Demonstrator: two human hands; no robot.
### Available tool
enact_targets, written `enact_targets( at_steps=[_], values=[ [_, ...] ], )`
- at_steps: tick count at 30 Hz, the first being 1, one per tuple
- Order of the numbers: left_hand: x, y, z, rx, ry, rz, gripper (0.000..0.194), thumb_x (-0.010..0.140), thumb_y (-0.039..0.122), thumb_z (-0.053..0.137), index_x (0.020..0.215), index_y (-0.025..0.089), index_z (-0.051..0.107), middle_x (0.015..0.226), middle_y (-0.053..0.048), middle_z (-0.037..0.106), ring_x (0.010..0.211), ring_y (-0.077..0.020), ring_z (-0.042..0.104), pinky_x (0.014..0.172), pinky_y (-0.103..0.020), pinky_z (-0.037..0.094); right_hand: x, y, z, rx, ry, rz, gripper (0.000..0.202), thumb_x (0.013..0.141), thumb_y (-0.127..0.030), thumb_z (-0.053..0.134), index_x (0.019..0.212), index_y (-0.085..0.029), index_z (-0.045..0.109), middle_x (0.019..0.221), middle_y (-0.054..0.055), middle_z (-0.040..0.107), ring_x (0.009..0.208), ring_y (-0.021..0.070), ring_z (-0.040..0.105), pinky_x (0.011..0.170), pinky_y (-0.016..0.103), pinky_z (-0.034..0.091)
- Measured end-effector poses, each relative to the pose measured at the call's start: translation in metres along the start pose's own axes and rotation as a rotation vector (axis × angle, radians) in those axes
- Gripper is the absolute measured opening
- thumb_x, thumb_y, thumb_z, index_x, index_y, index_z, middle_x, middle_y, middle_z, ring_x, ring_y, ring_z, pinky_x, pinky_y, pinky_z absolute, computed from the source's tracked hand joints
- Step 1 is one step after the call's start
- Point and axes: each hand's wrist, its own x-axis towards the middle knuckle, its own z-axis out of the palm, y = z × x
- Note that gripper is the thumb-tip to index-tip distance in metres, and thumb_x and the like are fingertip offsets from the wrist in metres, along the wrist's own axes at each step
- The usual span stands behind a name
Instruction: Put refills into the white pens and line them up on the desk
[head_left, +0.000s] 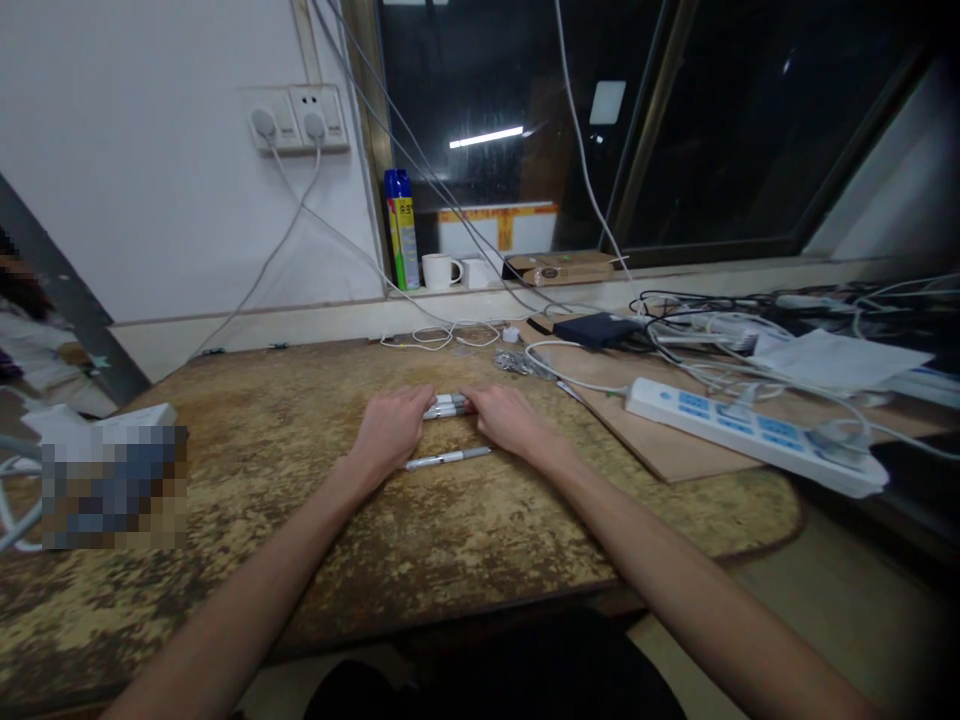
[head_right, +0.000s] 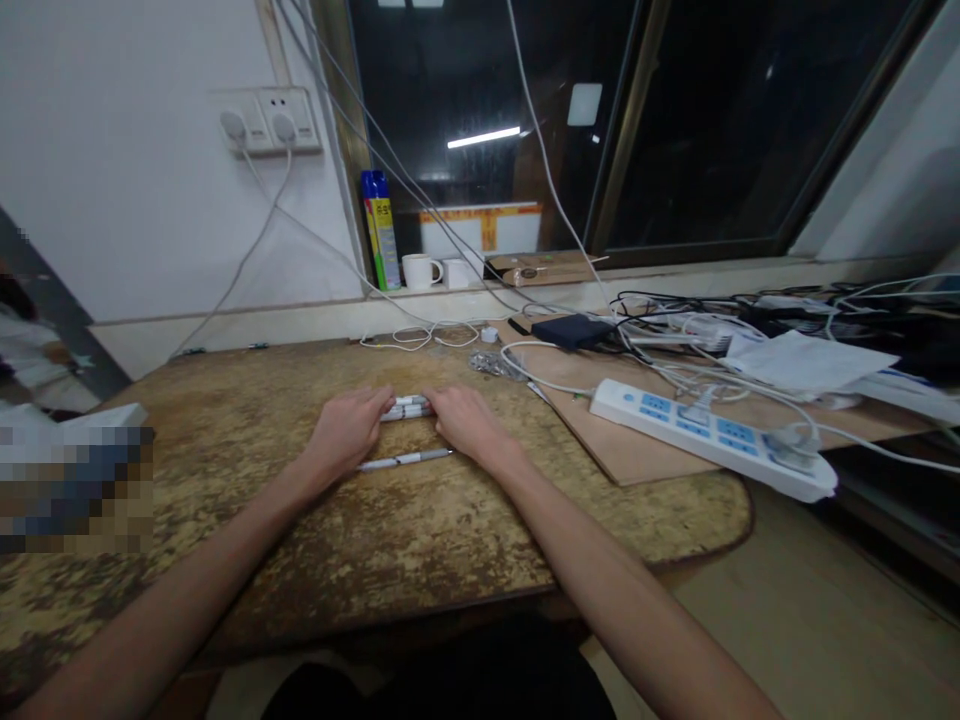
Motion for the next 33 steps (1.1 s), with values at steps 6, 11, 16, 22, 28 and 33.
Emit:
enact_targets(
  at_steps=[6,11,16,22,28,33],
  values=[
    [-0.002,0.001,0.003,-0.010,0.004,-0.051,0.026,0.105,0.027,0.036,0.103,0.021,0.060,0.098,-0.009,0.073,0.084,-0.0232,0.067,0.069,-0.031,0.041,0.002,-0.005,-0.002,-0.017,0.007,0.013,0.032,0.083,0.000,0.052,0.106,-0.019,0.064,0.101,0.012,0.074,0.093,0.0266,0.067,0.078,0.032,0.043],
    [0.002,-0.003,0.009,-0.041,-0.008,-0.084,0.027,0.106,0.027,0.034,0.103,0.022,0.060,0.097,-0.008,0.074,0.082,-0.0232,0.069,0.065,-0.031,0.039,0.008,-0.001,-0.003,-0.063,0.057,-0.038,0.032,0.080,0.001,0.054,0.104,-0.019,0.062,0.107,0.012,0.073,0.098,0.0270,0.065,0.082,0.032,0.043],
    [0.004,-0.015,0.011,-0.082,0.042,-0.078,0.029,0.107,0.030,0.032,0.103,0.023,0.060,0.097,-0.007,0.072,0.085,-0.0235,0.067,0.068,-0.031,0.040,0.011,0.003,-0.003,-0.034,0.114,-0.122,0.024,0.090,-0.004,0.050,0.107,-0.016,0.060,0.109,0.014,0.069,0.102,0.0265,0.061,0.089,0.035,0.043],
    [0.004,-0.023,0.011,-0.136,0.092,-0.050,0.034,0.108,0.034,0.029,0.102,0.021,0.060,0.097,-0.007,0.069,0.093,-0.0228,0.063,0.078,-0.032,0.045,0.013,0.004,-0.003,0.126,0.165,-0.163,0.028,0.105,-0.036,0.042,0.101,-0.017,0.062,0.100,0.011,0.067,0.096,0.0238,0.058,0.090,0.035,0.044],
    [0.003,-0.022,0.011,-0.204,0.108,-0.032,0.032,0.108,0.031,0.031,0.101,0.021,0.061,0.098,-0.007,0.068,0.093,-0.0229,0.062,0.081,-0.033,0.045,0.013,0.006,-0.006,0.286,0.206,-0.222,0.024,0.105,-0.034,0.045,0.105,-0.018,0.063,0.103,0.009,0.068,0.099,0.0208,0.059,0.091,0.032,0.043],
    [0.004,-0.024,0.015,-0.240,0.107,-0.033,0.031,0.108,0.030,0.032,0.103,0.021,0.062,0.098,-0.006,0.068,0.092,-0.0223,0.061,0.083,-0.032,0.045,0.013,0.005,-0.005,0.366,0.222,-0.174,0.022,0.101,-0.036,0.055,0.112,-0.019,0.062,0.111,0.009,0.068,0.104,0.0221,0.060,0.093,0.033,0.043]
  ],
)
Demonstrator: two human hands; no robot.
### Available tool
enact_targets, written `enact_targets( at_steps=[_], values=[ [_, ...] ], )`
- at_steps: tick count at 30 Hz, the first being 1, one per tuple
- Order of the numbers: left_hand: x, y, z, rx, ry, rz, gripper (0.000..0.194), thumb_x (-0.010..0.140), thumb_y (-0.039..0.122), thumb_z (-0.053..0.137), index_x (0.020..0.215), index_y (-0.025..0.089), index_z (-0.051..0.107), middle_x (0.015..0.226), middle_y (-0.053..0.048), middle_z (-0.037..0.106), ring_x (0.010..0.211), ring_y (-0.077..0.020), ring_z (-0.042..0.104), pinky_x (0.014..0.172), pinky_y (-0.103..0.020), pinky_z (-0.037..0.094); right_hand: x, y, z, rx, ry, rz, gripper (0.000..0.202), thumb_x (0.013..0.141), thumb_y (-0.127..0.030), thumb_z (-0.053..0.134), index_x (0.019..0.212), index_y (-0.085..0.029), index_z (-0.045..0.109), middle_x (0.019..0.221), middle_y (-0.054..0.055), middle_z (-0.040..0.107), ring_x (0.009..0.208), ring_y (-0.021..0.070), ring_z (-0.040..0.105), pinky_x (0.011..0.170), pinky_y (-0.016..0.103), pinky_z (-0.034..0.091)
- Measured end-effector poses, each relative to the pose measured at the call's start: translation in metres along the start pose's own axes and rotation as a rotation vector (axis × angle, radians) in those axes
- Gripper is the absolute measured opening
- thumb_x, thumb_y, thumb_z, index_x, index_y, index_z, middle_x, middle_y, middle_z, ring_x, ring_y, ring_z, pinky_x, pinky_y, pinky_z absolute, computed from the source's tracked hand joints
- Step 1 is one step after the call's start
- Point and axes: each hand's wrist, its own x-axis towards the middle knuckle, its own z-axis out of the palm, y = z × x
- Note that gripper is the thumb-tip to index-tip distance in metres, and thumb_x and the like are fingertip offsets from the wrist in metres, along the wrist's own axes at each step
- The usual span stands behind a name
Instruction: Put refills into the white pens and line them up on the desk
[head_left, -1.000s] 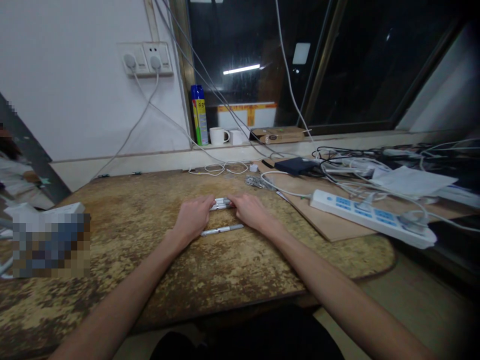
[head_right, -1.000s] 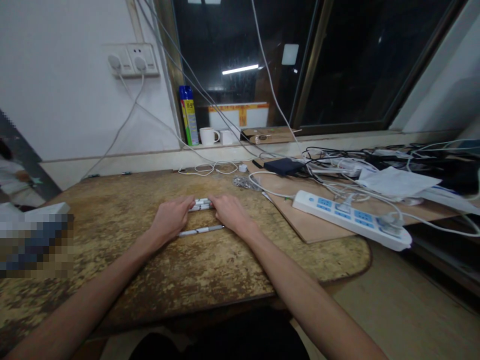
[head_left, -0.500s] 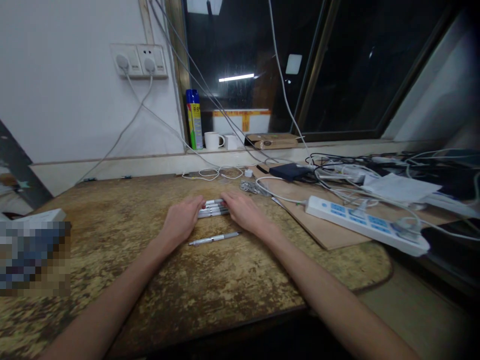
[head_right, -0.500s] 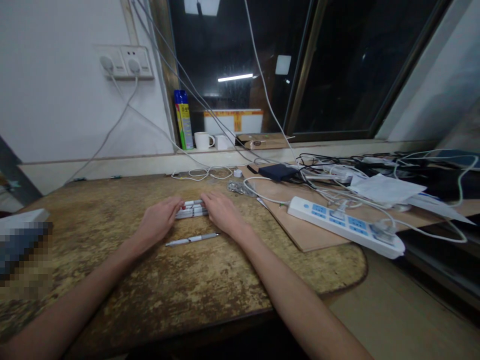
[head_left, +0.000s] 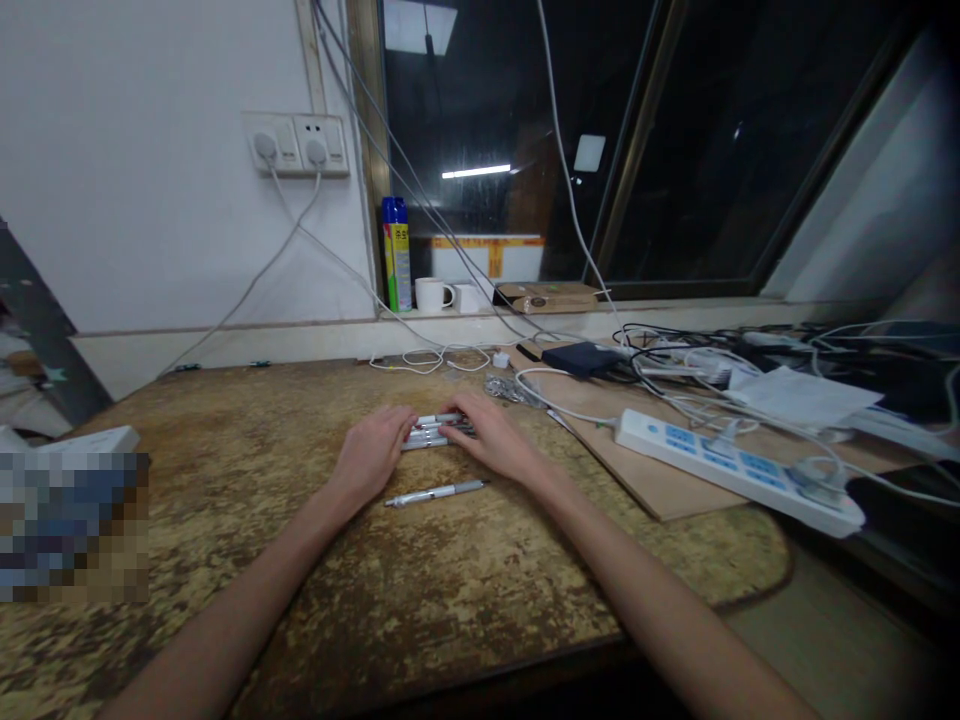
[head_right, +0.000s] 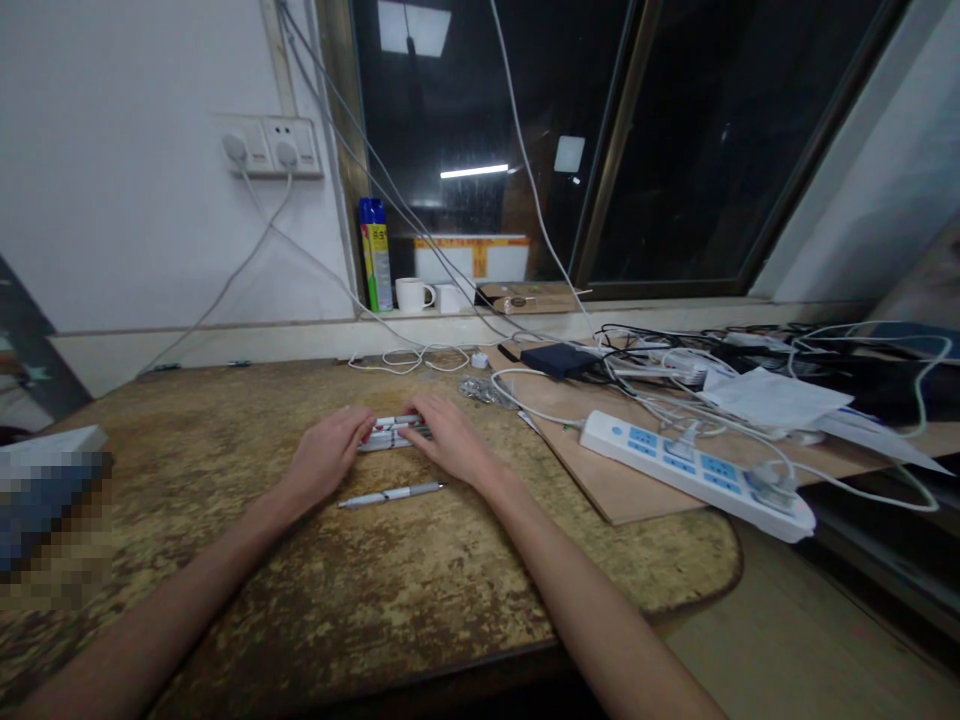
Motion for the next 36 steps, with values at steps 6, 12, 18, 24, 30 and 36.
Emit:
enact_targets(
  at_steps=[6,12,18,24,30,36],
  values=[
    [-0.001,0.002,-0.001,0.008,-0.002,0.031,0.031,0.108,0.030,0.033,0.100,0.021,0.061,0.096,-0.006,0.067,0.091,-0.0225,0.060,0.082,-0.033,0.044,0.000,0.004,0.002,0.083,-0.006,0.038,0.022,0.104,-0.032,0.048,0.102,-0.018,0.066,0.100,0.007,0.071,0.095,0.0196,0.062,0.088,0.030,0.044],
    [-0.001,0.006,-0.001,-0.018,0.020,0.039,0.031,0.108,0.029,0.033,0.096,0.020,0.060,0.095,-0.006,0.066,0.089,-0.0221,0.060,0.080,-0.032,0.043,-0.002,0.002,0.002,0.239,0.047,0.064,0.019,0.097,-0.035,0.060,0.105,-0.018,0.066,0.102,0.006,0.072,0.092,0.0192,0.064,0.084,0.029,0.047],
    [-0.002,0.008,0.002,-0.029,0.022,0.038,0.031,0.108,0.030,0.034,0.096,0.021,0.061,0.091,-0.005,0.066,0.086,-0.0221,0.061,0.079,-0.032,0.043,-0.002,0.004,0.002,0.282,0.001,0.093,0.023,0.100,-0.035,0.054,0.102,-0.020,0.071,0.093,0.004,0.074,0.084,0.0184,0.066,0.078,0.029,0.046],
    [-0.002,0.008,0.001,-0.057,0.015,0.035,0.032,0.108,0.029,0.033,0.094,0.021,0.060,0.091,-0.005,0.065,0.087,-0.0217,0.061,0.078,-0.032,0.043,0.001,0.005,0.004,0.368,0.079,0.043,0.019,0.089,-0.030,0.068,0.104,-0.019,0.069,0.102,0.006,0.073,0.094,0.0205,0.066,0.086,0.032,0.049],
    [-0.002,0.003,0.003,-0.070,0.025,0.027,0.032,0.108,0.031,0.033,0.099,0.021,0.062,0.093,-0.006,0.067,0.089,-0.0226,0.061,0.081,-0.033,0.044,0.002,0.006,0.008,0.432,0.005,0.157,0.025,0.097,-0.037,0.057,0.103,-0.019,0.073,0.098,0.006,0.075,0.085,0.0198,0.068,0.079,0.032,0.050],
    [-0.002,0.000,0.004,-0.117,0.005,0.036,0.031,0.108,0.029,0.033,0.097,0.021,0.060,0.094,-0.006,0.067,0.091,-0.0223,0.061,0.082,-0.033,0.044,0.003,0.006,0.012,0.508,0.075,0.139,0.024,0.087,-0.034,0.070,0.105,-0.019,0.069,0.102,0.005,0.072,0.092,0.0193,0.066,0.085,0.031,0.051]
  ],
)
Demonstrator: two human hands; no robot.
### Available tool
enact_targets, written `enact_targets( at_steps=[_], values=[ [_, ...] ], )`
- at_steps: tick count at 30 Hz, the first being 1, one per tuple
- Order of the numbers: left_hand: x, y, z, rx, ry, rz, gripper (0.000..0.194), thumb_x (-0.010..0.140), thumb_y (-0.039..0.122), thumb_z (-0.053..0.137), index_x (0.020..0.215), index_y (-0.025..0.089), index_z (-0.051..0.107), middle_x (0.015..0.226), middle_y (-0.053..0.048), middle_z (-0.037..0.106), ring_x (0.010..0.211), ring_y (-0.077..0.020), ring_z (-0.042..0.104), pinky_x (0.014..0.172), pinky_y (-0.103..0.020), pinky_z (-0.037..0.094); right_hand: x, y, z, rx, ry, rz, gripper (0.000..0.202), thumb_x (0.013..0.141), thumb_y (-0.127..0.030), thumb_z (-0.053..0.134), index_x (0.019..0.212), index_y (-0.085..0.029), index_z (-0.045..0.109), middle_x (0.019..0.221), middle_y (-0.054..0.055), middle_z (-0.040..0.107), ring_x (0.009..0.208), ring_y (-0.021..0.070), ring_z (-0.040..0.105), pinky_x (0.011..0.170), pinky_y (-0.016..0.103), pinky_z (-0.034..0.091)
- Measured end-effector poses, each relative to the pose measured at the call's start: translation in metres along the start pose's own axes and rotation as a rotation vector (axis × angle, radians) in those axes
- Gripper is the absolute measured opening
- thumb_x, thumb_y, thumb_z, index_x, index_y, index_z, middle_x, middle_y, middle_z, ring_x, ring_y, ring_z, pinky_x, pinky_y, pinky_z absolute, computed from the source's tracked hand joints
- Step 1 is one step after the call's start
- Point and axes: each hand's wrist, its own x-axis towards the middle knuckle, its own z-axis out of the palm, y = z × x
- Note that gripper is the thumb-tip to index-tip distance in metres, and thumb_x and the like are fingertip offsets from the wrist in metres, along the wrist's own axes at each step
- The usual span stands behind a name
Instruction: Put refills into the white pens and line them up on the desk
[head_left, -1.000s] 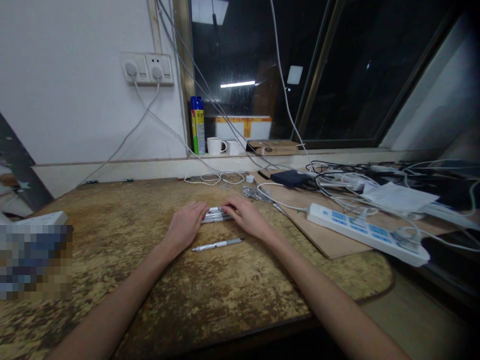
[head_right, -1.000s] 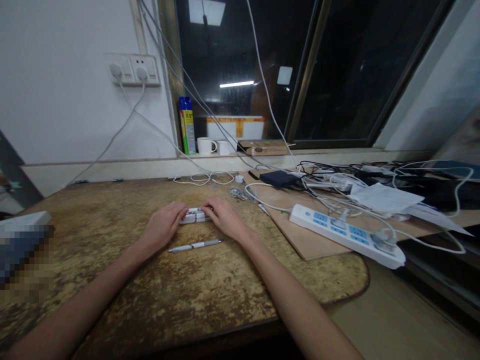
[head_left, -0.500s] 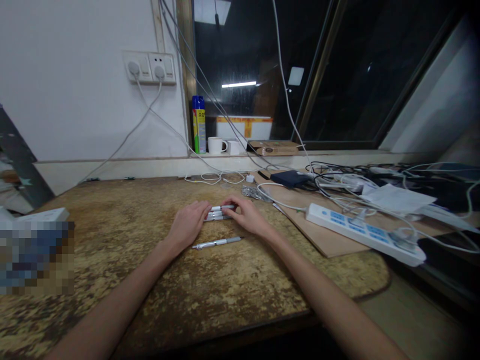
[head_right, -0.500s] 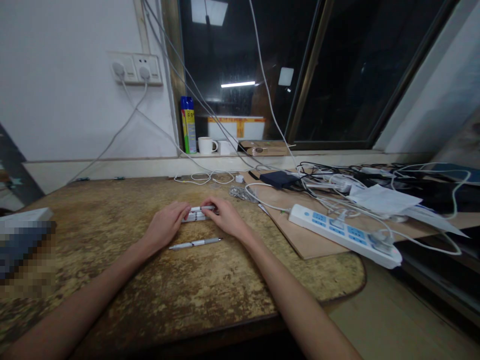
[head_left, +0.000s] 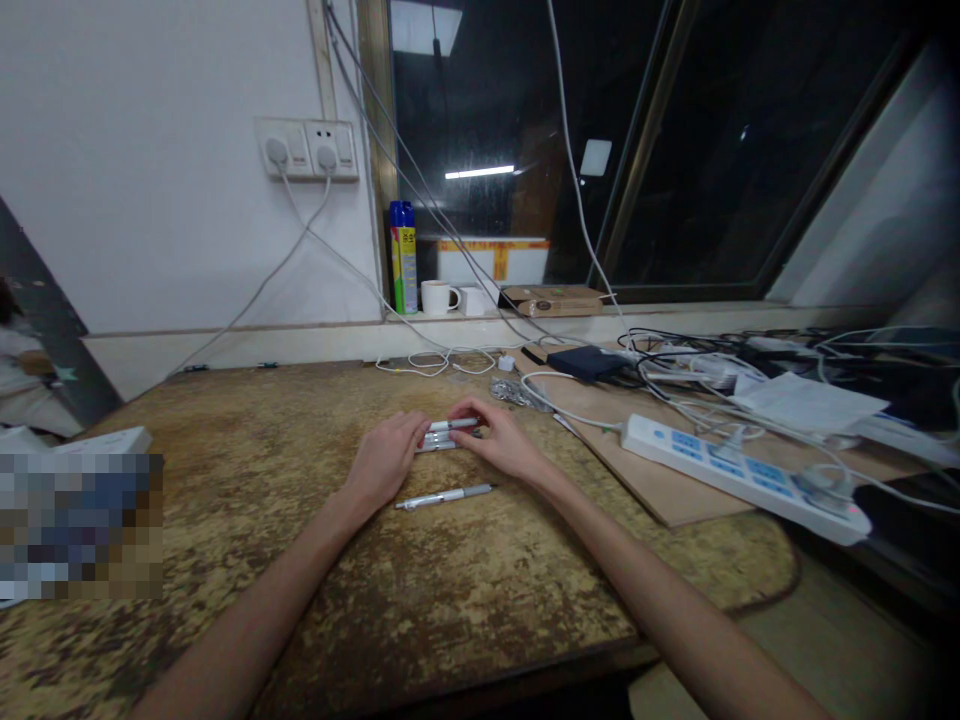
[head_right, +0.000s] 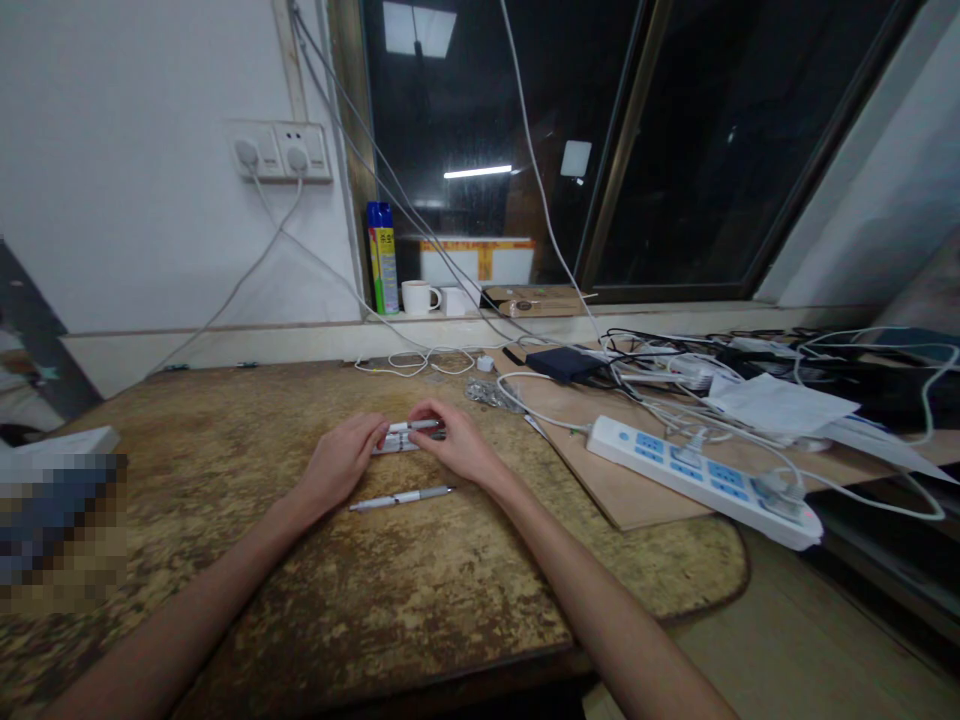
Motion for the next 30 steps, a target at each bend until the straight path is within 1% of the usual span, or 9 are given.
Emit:
enact_targets(
  at_steps=[3,5,10,15,20,24,26,28,30],
  values=[
    [0.000,0.001,-0.002,-0.025,-0.004,0.002,0.033,0.108,0.030,0.032,0.092,0.021,0.059,0.091,-0.005,0.066,0.088,-0.0222,0.061,0.081,-0.033,0.044,-0.001,-0.002,0.001,0.053,-0.030,0.102,0.027,0.093,-0.042,0.062,0.102,-0.018,0.071,0.092,0.005,0.072,0.080,0.0178,0.065,0.075,0.030,0.051],
    [0.000,0.002,-0.002,-0.056,-0.011,0.008,0.034,0.108,0.031,0.032,0.091,0.021,0.059,0.090,-0.005,0.065,0.087,-0.0220,0.060,0.081,-0.033,0.044,-0.001,-0.003,0.001,0.052,-0.045,0.116,0.028,0.094,-0.042,0.059,0.098,-0.018,0.072,0.088,0.004,0.073,0.077,0.0177,0.065,0.073,0.029,0.051],
    [0.000,0.003,-0.001,-0.165,-0.028,0.010,0.031,0.107,0.032,0.033,0.095,0.023,0.060,0.090,-0.004,0.066,0.088,-0.0216,0.062,0.082,-0.032,0.043,-0.001,-0.001,-0.004,0.067,-0.046,0.070,0.021,0.089,-0.034,0.066,0.100,-0.018,0.073,0.097,0.005,0.074,0.087,0.0188,0.066,0.078,0.030,0.051],
    [0.000,0.001,0.000,-0.191,-0.060,-0.021,0.033,0.107,0.033,0.033,0.091,0.023,0.060,0.084,-0.002,0.066,0.084,-0.0210,0.062,0.079,-0.031,0.042,0.000,0.002,-0.005,0.051,-0.030,0.056,0.017,0.083,-0.027,0.071,0.096,-0.017,0.073,0.095,0.005,0.073,0.084,0.0180,0.067,0.077,0.030,0.052],
    [0.001,0.001,-0.002,-0.225,-0.089,-0.001,0.036,0.107,0.033,0.032,0.080,0.023,0.053,0.080,0.000,0.063,0.078,-0.0199,0.060,0.076,-0.030,0.041,0.000,0.005,-0.008,0.056,-0.014,0.052,0.018,0.078,-0.025,0.074,0.095,-0.018,0.072,0.091,0.004,0.074,0.082,0.0184,0.068,0.075,0.030,0.053],
    [0.001,0.004,-0.003,-0.254,-0.087,0.010,0.037,0.107,0.034,0.031,0.079,0.023,0.053,0.078,0.000,0.062,0.076,-0.0201,0.059,0.075,-0.030,0.041,-0.001,0.003,-0.009,0.012,0.023,0.037,0.015,0.077,-0.025,0.075,0.090,-0.018,0.072,0.089,0.004,0.074,0.083,0.0189,0.068,0.080,0.032,0.052],
    [0.002,0.005,-0.003,-0.258,-0.078,0.014,0.038,0.107,0.034,0.030,0.079,0.023,0.052,0.079,0.000,0.062,0.077,-0.0201,0.059,0.075,-0.030,0.041,0.000,0.002,-0.008,0.028,0.029,0.028,0.018,0.077,-0.026,0.076,0.093,-0.019,0.071,0.094,0.004,0.074,0.088,0.0195,0.068,0.085,0.033,0.052],
    [0.002,0.006,-0.004,-0.250,-0.066,0.018,0.037,0.107,0.034,0.031,0.080,0.023,0.053,0.081,-0.001,0.064,0.080,-0.0204,0.060,0.076,-0.031,0.041,0.000,0.001,-0.005,0.097,0.006,0.051,0.024,0.080,-0.030,0.074,0.101,-0.020,0.070,0.100,0.005,0.074,0.093,0.0199,0.068,0.087,0.033,0.052],
    [0.002,0.006,-0.004,-0.235,-0.054,0.012,0.035,0.107,0.034,0.032,0.082,0.023,0.054,0.084,-0.002,0.065,0.082,-0.0208,0.061,0.078,-0.031,0.042,0.000,0.000,-0.003,0.145,-0.023,0.097,0.026,0.086,-0.037,0.069,0.104,-0.019,0.070,0.097,0.005,0.074,0.091,0.0195,0.068,0.085,0.033,0.053]
  ],
)
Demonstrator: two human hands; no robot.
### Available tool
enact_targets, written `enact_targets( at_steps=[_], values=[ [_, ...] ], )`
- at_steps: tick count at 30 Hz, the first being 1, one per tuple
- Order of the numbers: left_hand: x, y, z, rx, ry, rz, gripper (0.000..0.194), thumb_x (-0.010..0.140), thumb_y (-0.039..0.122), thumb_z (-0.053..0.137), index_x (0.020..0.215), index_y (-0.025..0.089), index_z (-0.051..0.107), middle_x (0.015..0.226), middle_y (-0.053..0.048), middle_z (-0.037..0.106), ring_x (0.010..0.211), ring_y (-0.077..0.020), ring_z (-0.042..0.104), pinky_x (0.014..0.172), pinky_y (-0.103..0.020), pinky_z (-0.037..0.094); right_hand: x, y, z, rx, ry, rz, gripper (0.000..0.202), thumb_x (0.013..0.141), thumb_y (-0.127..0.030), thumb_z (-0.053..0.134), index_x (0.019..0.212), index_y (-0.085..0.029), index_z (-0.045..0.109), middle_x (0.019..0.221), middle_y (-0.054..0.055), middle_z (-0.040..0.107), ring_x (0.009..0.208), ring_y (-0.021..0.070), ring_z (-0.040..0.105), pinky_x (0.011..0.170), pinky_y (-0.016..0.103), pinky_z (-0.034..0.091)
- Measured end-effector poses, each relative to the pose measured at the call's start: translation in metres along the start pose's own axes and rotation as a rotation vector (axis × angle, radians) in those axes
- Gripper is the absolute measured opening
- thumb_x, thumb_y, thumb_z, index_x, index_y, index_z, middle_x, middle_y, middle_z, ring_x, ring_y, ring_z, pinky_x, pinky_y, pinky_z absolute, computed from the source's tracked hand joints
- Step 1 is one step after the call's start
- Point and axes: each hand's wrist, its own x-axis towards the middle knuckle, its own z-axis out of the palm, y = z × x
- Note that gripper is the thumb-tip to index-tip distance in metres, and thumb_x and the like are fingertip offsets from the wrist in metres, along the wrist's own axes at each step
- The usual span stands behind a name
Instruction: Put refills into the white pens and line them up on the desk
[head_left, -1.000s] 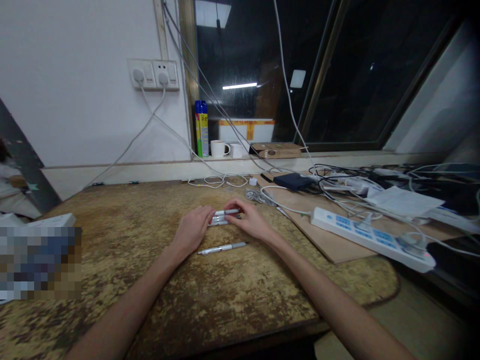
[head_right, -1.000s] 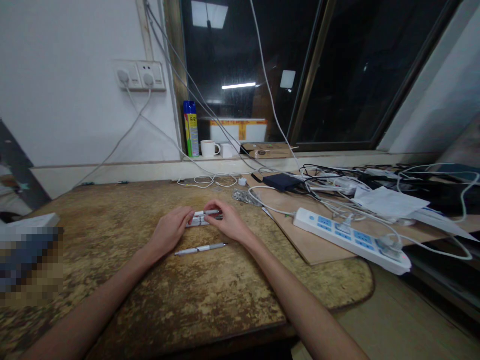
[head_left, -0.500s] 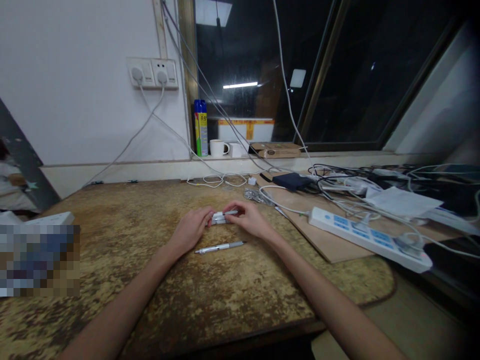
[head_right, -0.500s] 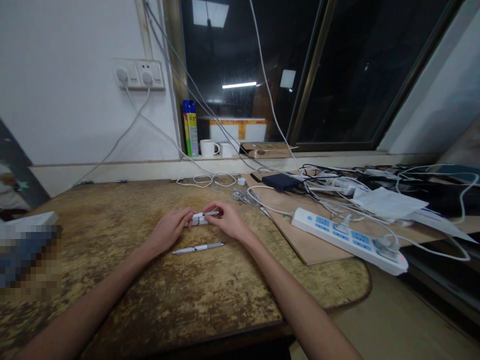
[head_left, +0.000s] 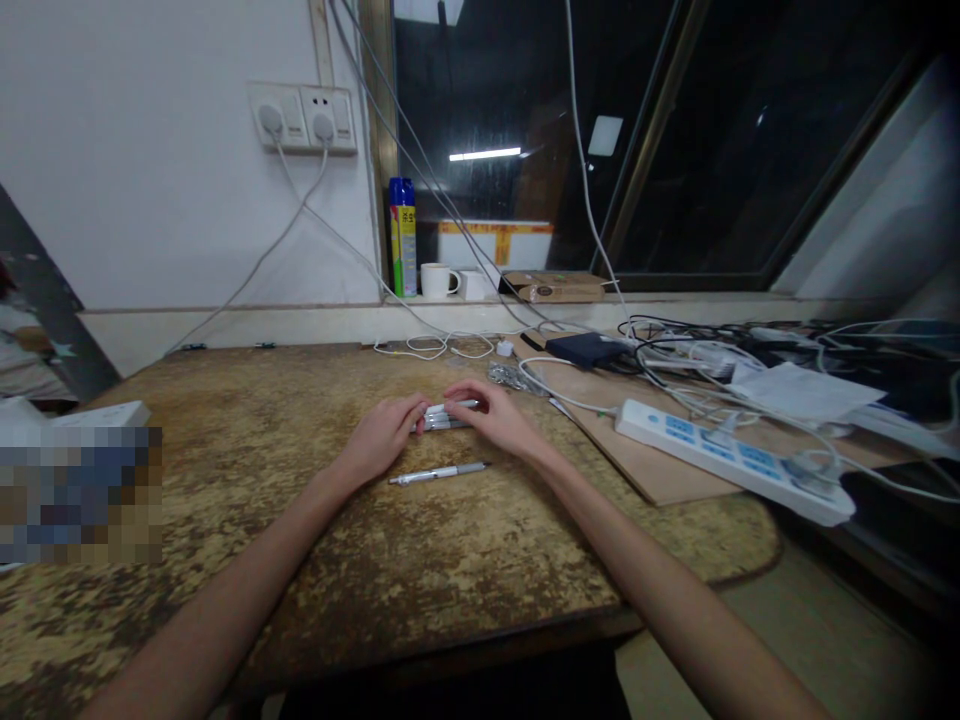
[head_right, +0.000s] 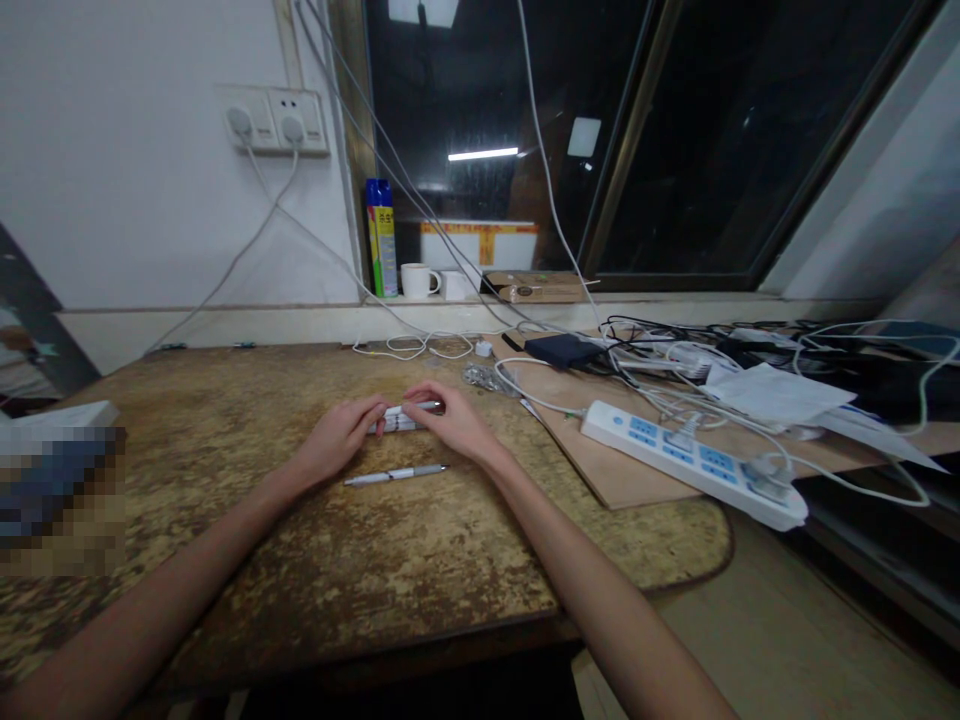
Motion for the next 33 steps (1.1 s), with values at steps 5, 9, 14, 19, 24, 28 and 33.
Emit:
enact_targets(
  at_steps=[5,9,14,19,24,28,33],
  values=[
    [0.000,-0.004,-0.001,0.030,0.015,-0.035,0.035,0.107,0.034,0.033,0.085,0.023,0.058,0.081,-0.001,0.066,0.079,-0.0206,0.062,0.077,-0.030,0.043,0.000,0.000,-0.001,0.004,-0.007,0.026,0.028,0.089,-0.043,0.065,0.098,-0.018,0.072,0.091,0.005,0.073,0.082,0.0190,0.067,0.078,0.032,0.054],
    [-0.001,-0.007,-0.002,0.027,0.035,-0.062,0.038,0.107,0.035,0.032,0.087,0.023,0.062,0.079,-0.002,0.066,0.076,-0.0206,0.062,0.074,-0.030,0.044,0.000,0.000,-0.006,0.011,0.036,-0.027,0.029,0.083,-0.038,0.072,0.105,-0.018,0.071,0.101,0.006,0.073,0.091,0.0202,0.068,0.081,0.032,0.054],
    [-0.001,-0.009,-0.005,-0.077,0.055,-0.055,0.033,0.106,0.039,0.038,0.107,0.023,0.067,0.099,-0.004,0.073,0.092,-0.0226,0.066,0.084,-0.032,0.048,0.001,0.004,-0.010,0.018,0.081,0.023,0.027,0.083,-0.037,0.071,0.102,-0.018,0.073,0.101,0.007,0.073,0.087,0.0191,0.066,0.080,0.031,0.052],
    [-0.001,-0.009,-0.008,-0.130,0.057,0.056,0.034,0.104,0.030,0.040,0.129,0.024,0.063,0.125,-0.008,0.068,0.117,-0.0243,0.061,0.104,-0.038,0.045,0.003,0.008,-0.009,0.036,0.122,0.094,0.029,0.083,-0.039,0.069,0.102,-0.018,0.074,0.101,0.006,0.074,0.086,0.0191,0.064,0.078,0.031,0.050],
    [-0.002,-0.009,-0.010,-0.094,0.048,0.102,0.042,0.104,0.021,0.035,0.136,0.025,0.061,0.123,-0.009,0.064,0.117,-0.0231,0.060,0.106,-0.037,0.044,0.003,0.010,-0.010,0.037,0.170,0.125,0.028,0.082,-0.039,0.069,0.101,-0.019,0.073,0.094,0.005,0.074,0.084,0.0189,0.063,0.078,0.031,0.049],
    [-0.003,-0.011,-0.011,-0.062,0.086,0.073,0.041,0.102,0.018,0.035,0.131,0.025,0.063,0.120,-0.009,0.064,0.114,-0.0233,0.061,0.103,-0.036,0.045,0.004,0.009,-0.014,0.078,0.199,0.140,0.028,0.081,-0.039,0.070,0.102,-0.020,0.073,0.093,0.005,0.073,0.086,0.0198,0.064,0.081,0.033,0.050],
    [-0.002,-0.012,-0.013,-0.053,0.105,0.084,0.040,0.102,0.018,0.036,0.130,0.025,0.063,0.121,-0.008,0.063,0.116,-0.0229,0.060,0.104,-0.035,0.044,0.004,0.009,-0.021,0.131,0.239,0.157,0.029,0.080,-0.038,0.071,0.102,-0.020,0.074,0.092,0.005,0.073,0.087,0.0198,0.065,0.088,0.035,0.050]
  ],
)
